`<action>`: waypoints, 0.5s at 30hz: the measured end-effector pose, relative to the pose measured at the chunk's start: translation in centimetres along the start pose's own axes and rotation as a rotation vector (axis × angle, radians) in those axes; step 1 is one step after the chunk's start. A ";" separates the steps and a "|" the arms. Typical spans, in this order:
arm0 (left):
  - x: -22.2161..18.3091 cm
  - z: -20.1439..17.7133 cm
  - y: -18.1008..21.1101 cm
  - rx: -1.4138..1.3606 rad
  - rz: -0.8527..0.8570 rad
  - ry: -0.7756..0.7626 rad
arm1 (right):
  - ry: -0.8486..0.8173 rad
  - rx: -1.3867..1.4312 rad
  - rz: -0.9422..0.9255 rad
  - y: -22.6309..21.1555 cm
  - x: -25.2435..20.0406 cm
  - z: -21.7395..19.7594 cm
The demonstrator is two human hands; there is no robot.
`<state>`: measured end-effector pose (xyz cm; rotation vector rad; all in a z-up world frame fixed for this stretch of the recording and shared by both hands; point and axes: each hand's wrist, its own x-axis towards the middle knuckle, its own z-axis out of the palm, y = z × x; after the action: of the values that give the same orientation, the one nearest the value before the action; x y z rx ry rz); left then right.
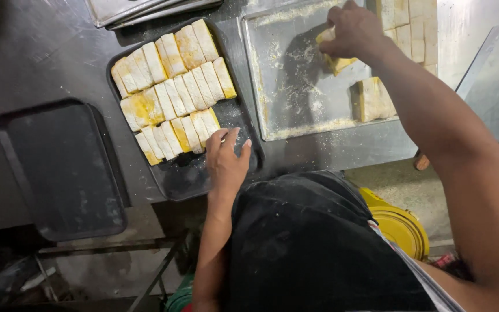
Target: Arranging pieces of pre-cut bread or dough on baking trays and separating them with a knife.
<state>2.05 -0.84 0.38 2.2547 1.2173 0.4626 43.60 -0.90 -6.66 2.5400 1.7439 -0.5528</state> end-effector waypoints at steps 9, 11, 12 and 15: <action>-0.7 -0.2 -0.1 0.024 -0.024 -0.008 | 0.082 0.010 0.035 -2.0 -4.3 0.9; -1.1 -0.5 -0.9 -0.004 -0.050 -0.021 | 0.118 0.087 0.079 -4.6 -6.0 -0.7; -1.4 -0.8 -1.7 0.002 -0.049 -0.014 | 0.124 0.091 0.073 -6.3 -6.2 -0.7; -2.3 -1.7 -3.9 0.004 -0.048 0.010 | 0.111 0.162 0.082 -11.7 -7.5 -0.5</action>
<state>-2.64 -0.52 -0.69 2.2233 1.2758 0.4541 30.76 -3.12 -1.79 2.7890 1.6828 -0.5831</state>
